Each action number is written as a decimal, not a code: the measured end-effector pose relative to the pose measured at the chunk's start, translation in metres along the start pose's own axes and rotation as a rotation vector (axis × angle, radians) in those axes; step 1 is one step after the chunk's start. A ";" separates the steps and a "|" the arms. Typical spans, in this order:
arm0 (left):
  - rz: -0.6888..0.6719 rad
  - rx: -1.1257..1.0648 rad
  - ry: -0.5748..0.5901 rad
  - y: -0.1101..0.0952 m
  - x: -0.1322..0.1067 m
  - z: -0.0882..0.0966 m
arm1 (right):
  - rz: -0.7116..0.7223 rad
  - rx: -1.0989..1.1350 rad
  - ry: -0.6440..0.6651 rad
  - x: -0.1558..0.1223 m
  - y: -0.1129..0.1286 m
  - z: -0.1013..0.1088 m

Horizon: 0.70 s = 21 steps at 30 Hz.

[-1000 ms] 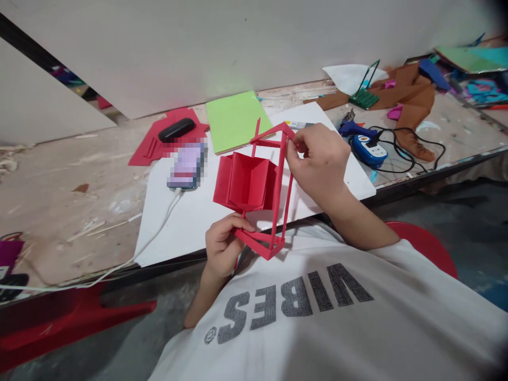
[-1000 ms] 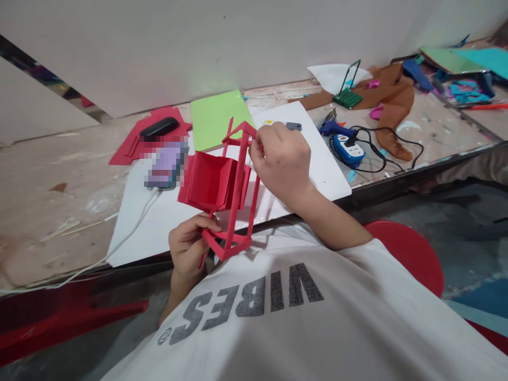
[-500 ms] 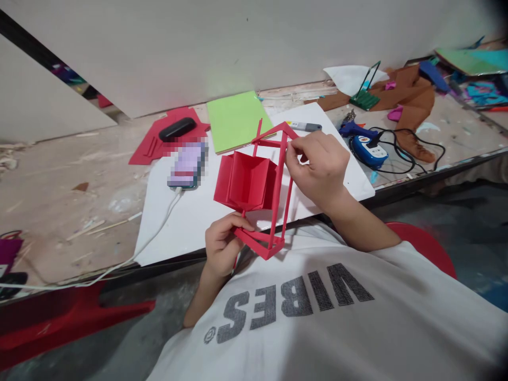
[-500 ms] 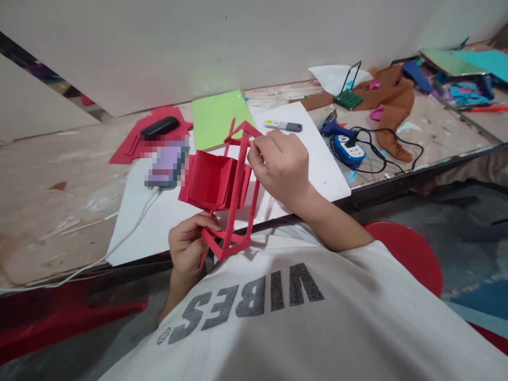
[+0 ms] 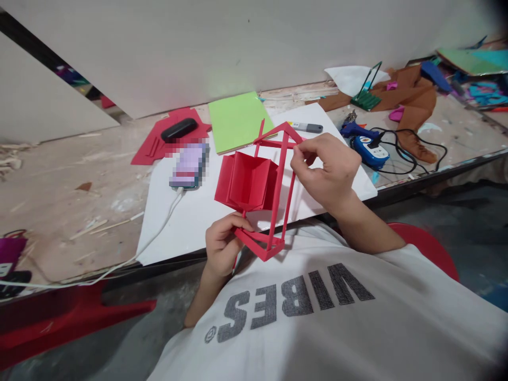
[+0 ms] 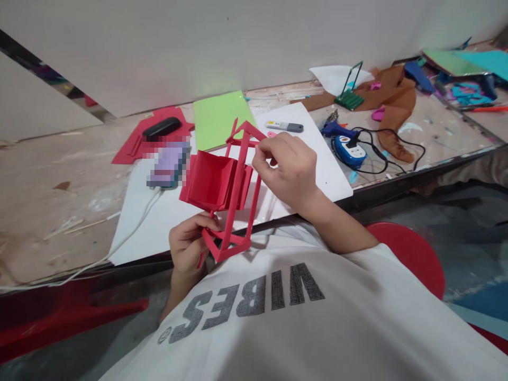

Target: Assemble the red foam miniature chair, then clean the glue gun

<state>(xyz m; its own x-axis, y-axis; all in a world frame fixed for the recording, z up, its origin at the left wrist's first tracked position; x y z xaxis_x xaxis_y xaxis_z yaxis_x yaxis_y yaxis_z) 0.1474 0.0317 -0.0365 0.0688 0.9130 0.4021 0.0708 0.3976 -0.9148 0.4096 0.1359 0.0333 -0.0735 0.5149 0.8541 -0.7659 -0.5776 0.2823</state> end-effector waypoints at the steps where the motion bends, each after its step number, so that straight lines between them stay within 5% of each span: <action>1: 0.002 -0.002 -0.005 0.000 0.000 0.000 | 0.008 0.042 -0.009 0.001 0.000 0.006; 4: 0.005 -0.021 -0.011 0.002 -0.001 0.001 | 0.001 0.152 -0.056 0.005 -0.018 0.028; 7: 0.005 -0.034 -0.012 0.004 -0.003 0.003 | -0.157 0.055 -0.077 0.018 -0.071 0.054; 12: 0.032 -0.038 -0.030 0.007 -0.005 0.005 | -0.604 -0.610 -0.143 0.053 -0.170 0.120; 13: 0.030 -0.040 -0.037 0.007 -0.005 0.005 | -0.670 -0.733 -0.167 0.057 -0.180 0.136; 17: 0.033 -0.046 -0.043 0.007 -0.005 0.006 | -0.838 -0.848 0.179 0.054 -0.200 0.172; 21: 0.060 -0.038 -0.046 0.008 -0.006 0.007 | -0.734 -0.691 0.034 0.053 -0.220 0.176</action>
<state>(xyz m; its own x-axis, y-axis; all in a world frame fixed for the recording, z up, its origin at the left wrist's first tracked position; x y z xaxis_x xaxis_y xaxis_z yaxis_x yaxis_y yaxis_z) 0.1408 0.0298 -0.0464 0.0282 0.9388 0.3434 0.1057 0.3388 -0.9349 0.6865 0.1785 0.0936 0.5548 0.6199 0.5550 -0.8308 0.3774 0.4090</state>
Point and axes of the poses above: each hand's wrist, its own x-axis towards the middle knuckle, its own z-axis out of the back of the hand, y = z × x, the point moved 2 cm from there along x, towards the middle knuckle, and after that the axes turned 1 degree about x, right-handed, at the moved point
